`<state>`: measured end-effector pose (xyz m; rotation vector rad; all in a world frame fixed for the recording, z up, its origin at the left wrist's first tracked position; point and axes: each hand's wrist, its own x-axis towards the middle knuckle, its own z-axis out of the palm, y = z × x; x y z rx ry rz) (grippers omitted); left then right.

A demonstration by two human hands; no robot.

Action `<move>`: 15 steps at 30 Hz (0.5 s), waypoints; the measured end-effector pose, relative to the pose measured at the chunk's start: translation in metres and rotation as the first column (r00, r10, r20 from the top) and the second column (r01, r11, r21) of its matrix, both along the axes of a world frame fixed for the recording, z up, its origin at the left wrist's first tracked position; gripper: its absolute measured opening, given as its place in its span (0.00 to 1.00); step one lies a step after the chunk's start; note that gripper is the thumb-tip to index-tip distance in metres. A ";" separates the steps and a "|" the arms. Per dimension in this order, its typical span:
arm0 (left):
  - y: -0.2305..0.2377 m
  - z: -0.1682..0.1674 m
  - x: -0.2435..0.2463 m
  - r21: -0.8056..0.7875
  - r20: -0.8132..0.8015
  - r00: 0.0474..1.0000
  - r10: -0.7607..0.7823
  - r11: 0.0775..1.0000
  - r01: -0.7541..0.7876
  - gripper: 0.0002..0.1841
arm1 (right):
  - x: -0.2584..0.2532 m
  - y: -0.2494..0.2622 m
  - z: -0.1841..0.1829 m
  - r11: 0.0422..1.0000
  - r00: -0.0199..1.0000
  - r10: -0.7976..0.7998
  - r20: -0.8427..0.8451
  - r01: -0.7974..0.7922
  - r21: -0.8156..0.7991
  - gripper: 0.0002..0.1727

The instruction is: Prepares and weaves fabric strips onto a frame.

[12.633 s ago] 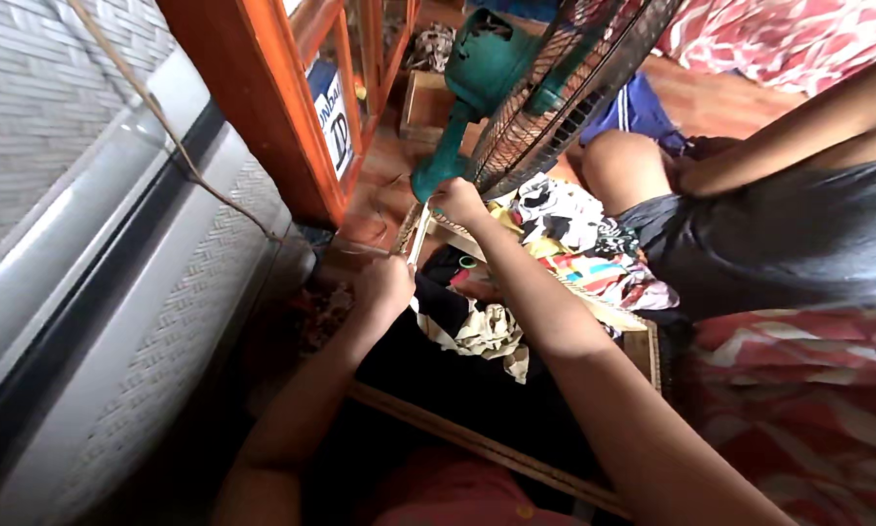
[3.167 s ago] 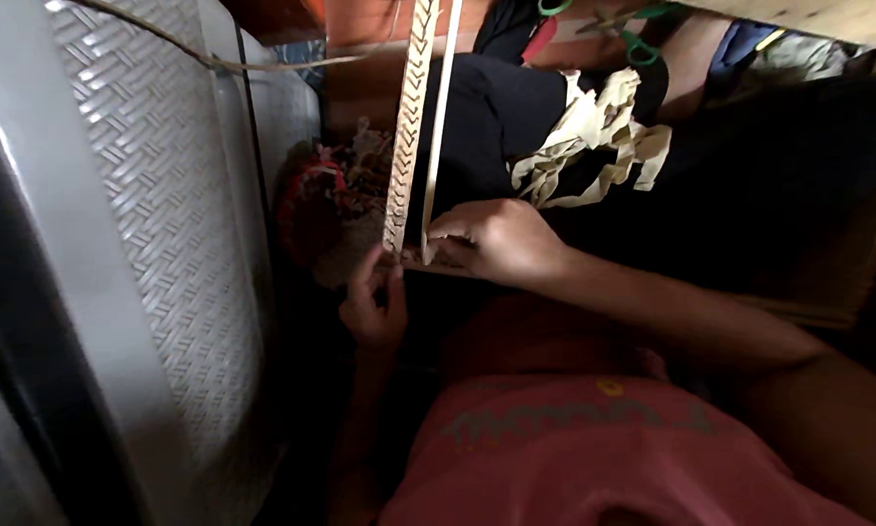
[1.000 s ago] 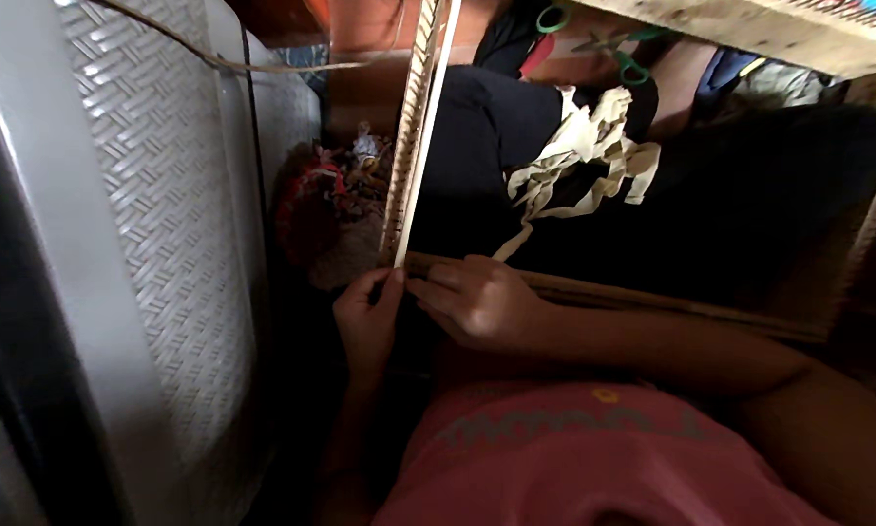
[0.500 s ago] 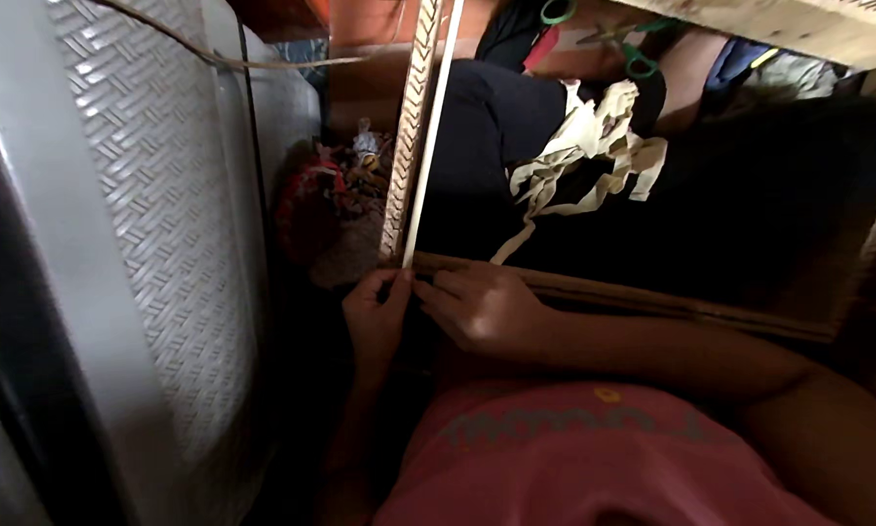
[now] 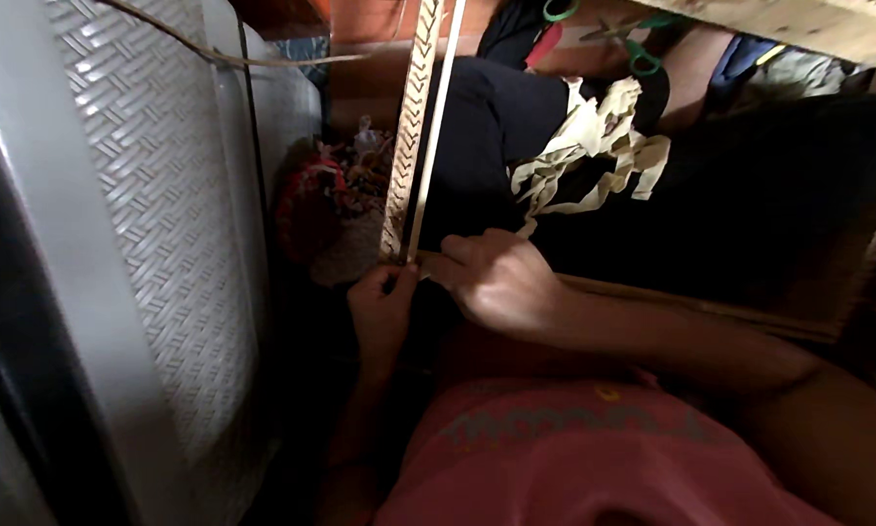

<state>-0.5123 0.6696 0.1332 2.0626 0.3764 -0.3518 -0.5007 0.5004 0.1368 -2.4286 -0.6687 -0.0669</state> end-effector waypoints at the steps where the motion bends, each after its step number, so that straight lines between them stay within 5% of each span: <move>1: 0.000 0.001 0.001 0.004 -0.005 1.000 0.001 1.000 0.000 0.10 | 0.004 -0.001 -0.002 1.000 1.000 0.009 -0.005 -0.008 0.010 0.11; 15: -0.002 0.002 0.003 0.016 -0.043 0.999 -0.024 1.000 0.025 0.10 | 0.030 -0.006 -0.034 0.959 0.939 0.140 -0.315 -0.050 0.278 0.07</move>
